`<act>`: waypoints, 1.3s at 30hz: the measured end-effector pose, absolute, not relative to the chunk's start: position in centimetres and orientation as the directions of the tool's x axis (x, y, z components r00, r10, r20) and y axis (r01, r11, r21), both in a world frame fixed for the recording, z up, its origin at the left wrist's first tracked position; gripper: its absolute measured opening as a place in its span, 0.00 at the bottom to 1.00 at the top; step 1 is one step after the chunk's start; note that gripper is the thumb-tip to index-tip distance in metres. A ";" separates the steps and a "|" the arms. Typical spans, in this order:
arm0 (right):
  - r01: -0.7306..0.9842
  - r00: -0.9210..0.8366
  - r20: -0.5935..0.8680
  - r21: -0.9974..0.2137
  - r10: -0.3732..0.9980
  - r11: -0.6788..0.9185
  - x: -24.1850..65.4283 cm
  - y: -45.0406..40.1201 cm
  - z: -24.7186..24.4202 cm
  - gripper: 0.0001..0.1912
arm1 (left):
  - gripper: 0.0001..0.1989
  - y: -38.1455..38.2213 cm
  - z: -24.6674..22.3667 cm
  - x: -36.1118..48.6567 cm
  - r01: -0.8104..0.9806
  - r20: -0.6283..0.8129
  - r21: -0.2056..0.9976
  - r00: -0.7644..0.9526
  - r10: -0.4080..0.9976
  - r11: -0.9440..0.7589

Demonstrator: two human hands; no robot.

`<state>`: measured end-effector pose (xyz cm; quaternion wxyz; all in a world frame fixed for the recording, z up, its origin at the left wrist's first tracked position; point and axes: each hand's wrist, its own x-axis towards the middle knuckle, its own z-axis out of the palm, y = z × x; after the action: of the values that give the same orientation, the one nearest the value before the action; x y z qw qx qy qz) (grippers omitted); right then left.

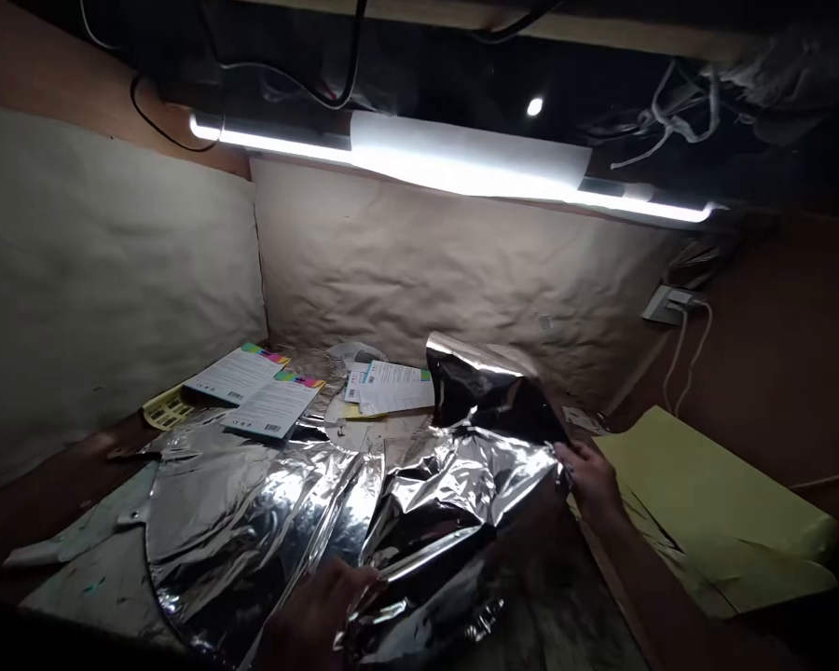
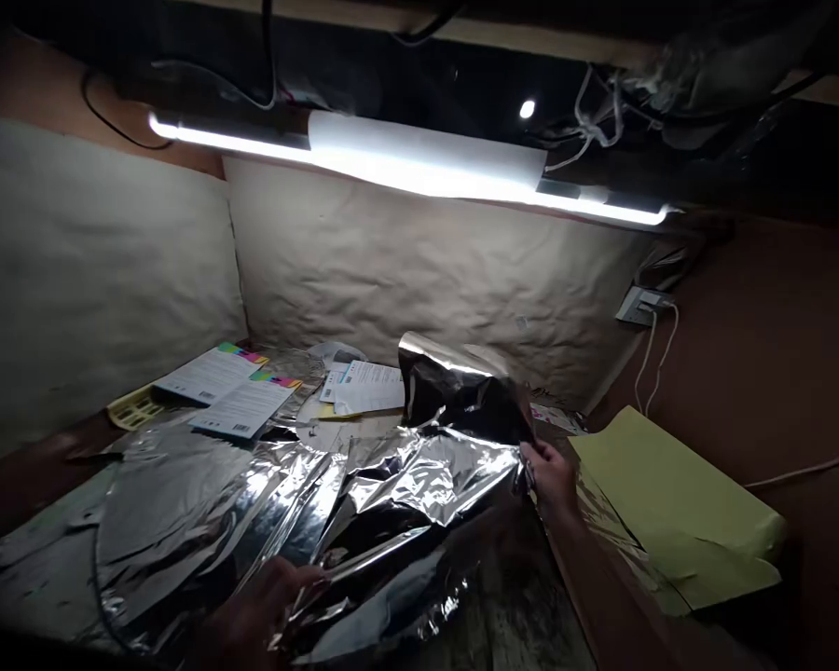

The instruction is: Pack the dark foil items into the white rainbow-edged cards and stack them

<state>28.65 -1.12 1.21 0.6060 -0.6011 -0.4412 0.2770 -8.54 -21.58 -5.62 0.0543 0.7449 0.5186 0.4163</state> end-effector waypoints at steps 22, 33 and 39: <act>0.538 -0.726 -0.180 -0.750 0.663 0.385 7.8 5.1 -0.1 0.30 | 0.13 -23.1 -4.5 -7.5 0.795 0.558 0.339 0.261 0.788 -0.503; 0.602 -0.649 0.093 -0.544 0.755 0.585 4.4 4.4 -2.9 0.22 | 0.12 -25.4 -7.0 -10.1 0.789 0.672 0.387 0.114 0.732 -0.478; 0.691 -0.593 0.202 -0.371 0.780 0.621 4.0 3.3 -3.5 0.19 | 0.16 -26.0 -7.2 -9.6 0.783 0.451 0.567 -0.034 0.892 -0.257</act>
<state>3.99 3.27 -3.47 0.1746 -0.4162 -0.8832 0.1275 -9.56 -26.01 -7.24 0.0703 0.6915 0.6053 0.3879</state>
